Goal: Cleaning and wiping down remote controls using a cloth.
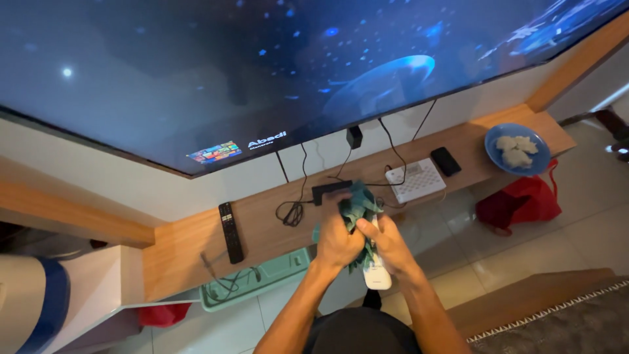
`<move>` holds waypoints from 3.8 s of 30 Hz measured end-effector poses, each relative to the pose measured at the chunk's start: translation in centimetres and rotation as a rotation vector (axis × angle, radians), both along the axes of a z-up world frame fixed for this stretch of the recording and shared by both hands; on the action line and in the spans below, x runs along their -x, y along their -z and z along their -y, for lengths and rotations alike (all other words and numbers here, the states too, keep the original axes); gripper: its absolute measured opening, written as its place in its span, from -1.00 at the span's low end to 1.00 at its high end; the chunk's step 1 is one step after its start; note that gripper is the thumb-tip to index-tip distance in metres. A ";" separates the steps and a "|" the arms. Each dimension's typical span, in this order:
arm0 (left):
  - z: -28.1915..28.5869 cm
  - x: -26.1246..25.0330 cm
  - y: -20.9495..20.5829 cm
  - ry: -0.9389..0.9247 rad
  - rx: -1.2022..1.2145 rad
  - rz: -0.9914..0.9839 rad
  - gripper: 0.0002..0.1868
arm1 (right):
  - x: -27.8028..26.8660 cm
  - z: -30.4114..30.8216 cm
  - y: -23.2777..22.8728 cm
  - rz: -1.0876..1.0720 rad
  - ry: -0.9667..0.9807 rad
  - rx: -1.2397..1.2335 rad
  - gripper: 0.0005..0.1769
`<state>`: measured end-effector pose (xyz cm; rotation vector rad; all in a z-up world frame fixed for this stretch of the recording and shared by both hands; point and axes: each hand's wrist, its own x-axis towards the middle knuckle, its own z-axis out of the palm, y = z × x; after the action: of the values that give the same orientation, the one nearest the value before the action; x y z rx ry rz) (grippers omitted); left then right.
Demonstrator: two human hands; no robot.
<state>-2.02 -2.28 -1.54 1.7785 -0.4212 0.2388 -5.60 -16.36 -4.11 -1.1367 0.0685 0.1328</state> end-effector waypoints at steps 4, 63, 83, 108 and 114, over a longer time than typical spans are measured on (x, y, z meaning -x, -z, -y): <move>-0.1 -0.1 -0.3 0.038 0.037 0.135 -0.45 | -0.3 0.1 1.3 -0.030 0.049 0.000 -0.52; -4.6 -1.6 -4.4 -0.019 -0.556 0.389 -0.30 | -0.2 1.0 -6.9 0.701 0.197 1.619 -0.24; -4.6 -2.1 -2.2 0.033 -0.535 0.587 -0.30 | 0.1 1.7 -5.8 0.663 0.364 1.506 -0.33; -2.8 -1.8 -2.5 -0.023 -0.581 0.557 -0.32 | 0.8 3.4 -6.8 0.631 0.382 1.445 -0.33; -1.0 -1.3 -5.2 -0.055 -0.574 0.605 -0.27 | 0.8 3.9 -5.8 0.627 0.378 1.437 -0.42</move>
<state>-0.72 -1.32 3.65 2.2651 -0.9434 0.7643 -6.42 -20.26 1.68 -2.5111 -0.2226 -0.7336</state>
